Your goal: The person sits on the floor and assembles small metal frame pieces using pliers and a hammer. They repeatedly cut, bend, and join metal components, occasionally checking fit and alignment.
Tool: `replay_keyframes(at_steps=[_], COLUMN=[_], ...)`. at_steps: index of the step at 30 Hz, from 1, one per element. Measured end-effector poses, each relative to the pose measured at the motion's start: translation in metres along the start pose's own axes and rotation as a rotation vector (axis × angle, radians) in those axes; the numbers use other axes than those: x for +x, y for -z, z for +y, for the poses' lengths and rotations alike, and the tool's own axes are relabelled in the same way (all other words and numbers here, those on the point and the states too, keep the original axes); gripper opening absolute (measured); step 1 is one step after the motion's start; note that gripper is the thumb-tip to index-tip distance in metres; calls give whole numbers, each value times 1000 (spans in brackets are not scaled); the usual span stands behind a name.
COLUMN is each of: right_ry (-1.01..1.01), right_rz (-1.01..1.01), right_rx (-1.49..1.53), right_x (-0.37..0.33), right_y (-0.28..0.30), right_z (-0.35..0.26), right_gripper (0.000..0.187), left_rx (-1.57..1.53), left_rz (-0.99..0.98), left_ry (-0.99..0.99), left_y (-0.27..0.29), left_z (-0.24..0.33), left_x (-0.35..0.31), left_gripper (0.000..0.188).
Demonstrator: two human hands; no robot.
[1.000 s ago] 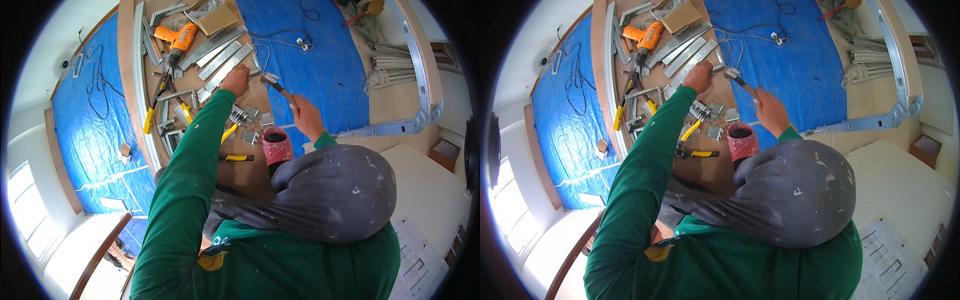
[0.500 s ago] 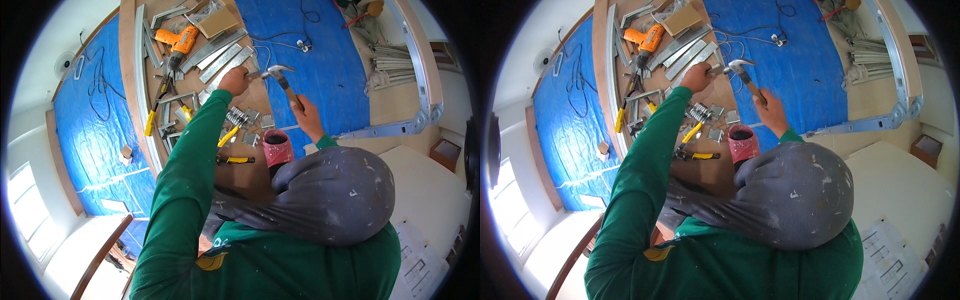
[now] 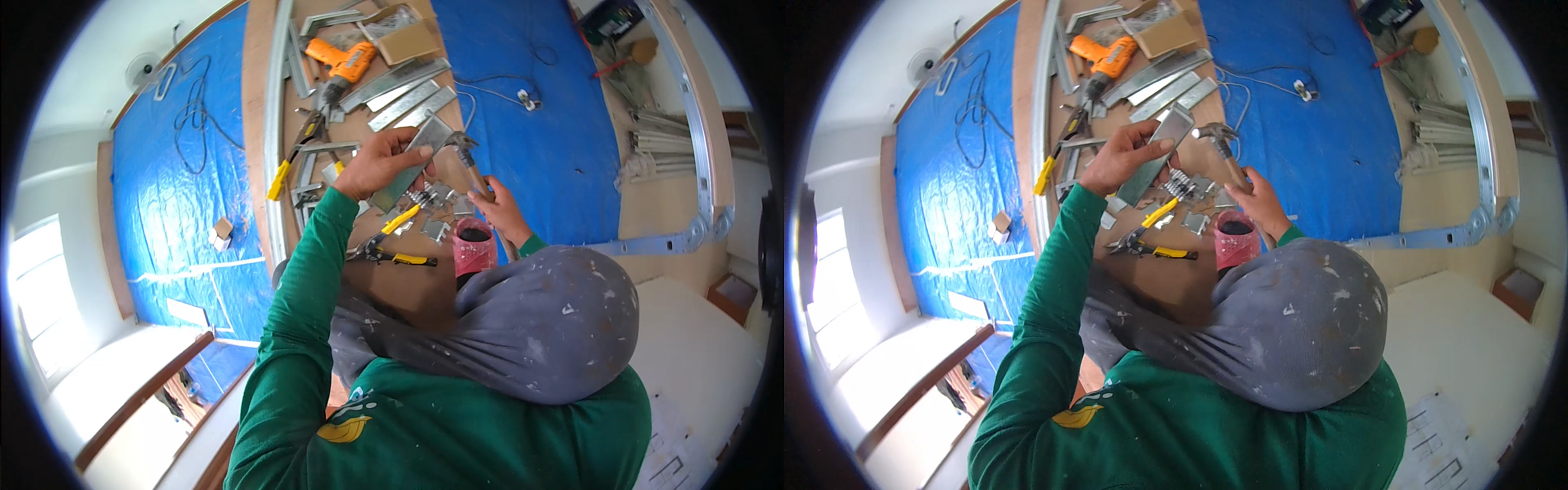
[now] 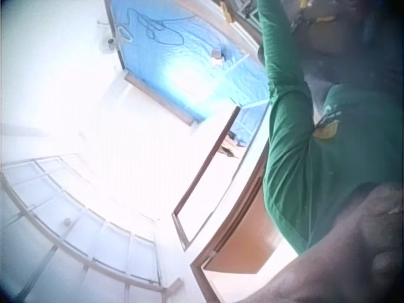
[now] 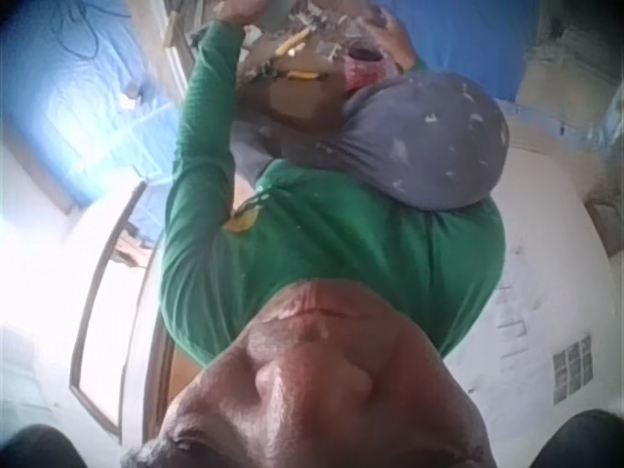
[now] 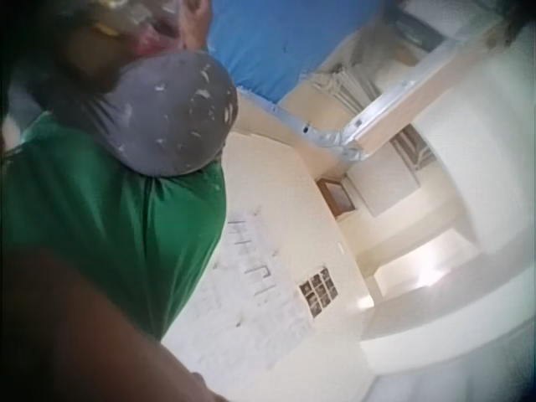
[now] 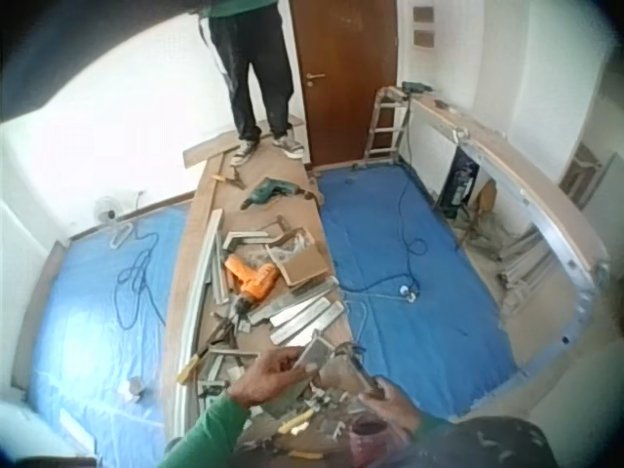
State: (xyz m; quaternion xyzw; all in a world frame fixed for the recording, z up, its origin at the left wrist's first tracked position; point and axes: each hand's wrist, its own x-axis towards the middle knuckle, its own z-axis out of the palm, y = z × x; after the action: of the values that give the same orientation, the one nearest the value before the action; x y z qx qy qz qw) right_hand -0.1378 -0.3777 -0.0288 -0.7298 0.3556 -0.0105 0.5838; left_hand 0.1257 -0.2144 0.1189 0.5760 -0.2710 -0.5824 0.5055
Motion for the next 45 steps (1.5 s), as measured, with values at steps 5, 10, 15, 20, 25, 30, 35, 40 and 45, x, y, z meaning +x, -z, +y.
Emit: replay_keyframes(at_steps=[5,10,15,20,25,30,35,40,45], right_ry=[-62,-43,313,397,627,677,647,700,512], right_rz=[-72,-420,-502,-548,-350,-305,-322,-336,-387], right_rx=[49,595,485,232,-353,-578,-699,-492,-579], right_x=[9,1,-12,-29,-10,34,12,-8,-25], right_y=[2,7,16,30,33,7,-63,-87,-93], right_z=[-16,-49,-173,-260,-276,-182,-96,-39,-27], right_gripper=[33,28,26,24,33,46,42,39,38], left_rx=[-146,-75,201,180,-120,-99,-209,-65,129], left_rz=[144,397,571,726,875,984,1041,1080,1186], left_ry=[-24,5,-98,-170,-235,-264,-225,-196,-347], left_y=[-11,-25,-20,-38,-64,-67,-80,-80,-79], left_z=[-3,-5,-23,-41,-51,-80,-100,-101,-78], left_x=[-73,-135,-183,-222,-272,-311,-340,-348,-335], left_gripper=[34,37,36,38,38,33,37,32,33])
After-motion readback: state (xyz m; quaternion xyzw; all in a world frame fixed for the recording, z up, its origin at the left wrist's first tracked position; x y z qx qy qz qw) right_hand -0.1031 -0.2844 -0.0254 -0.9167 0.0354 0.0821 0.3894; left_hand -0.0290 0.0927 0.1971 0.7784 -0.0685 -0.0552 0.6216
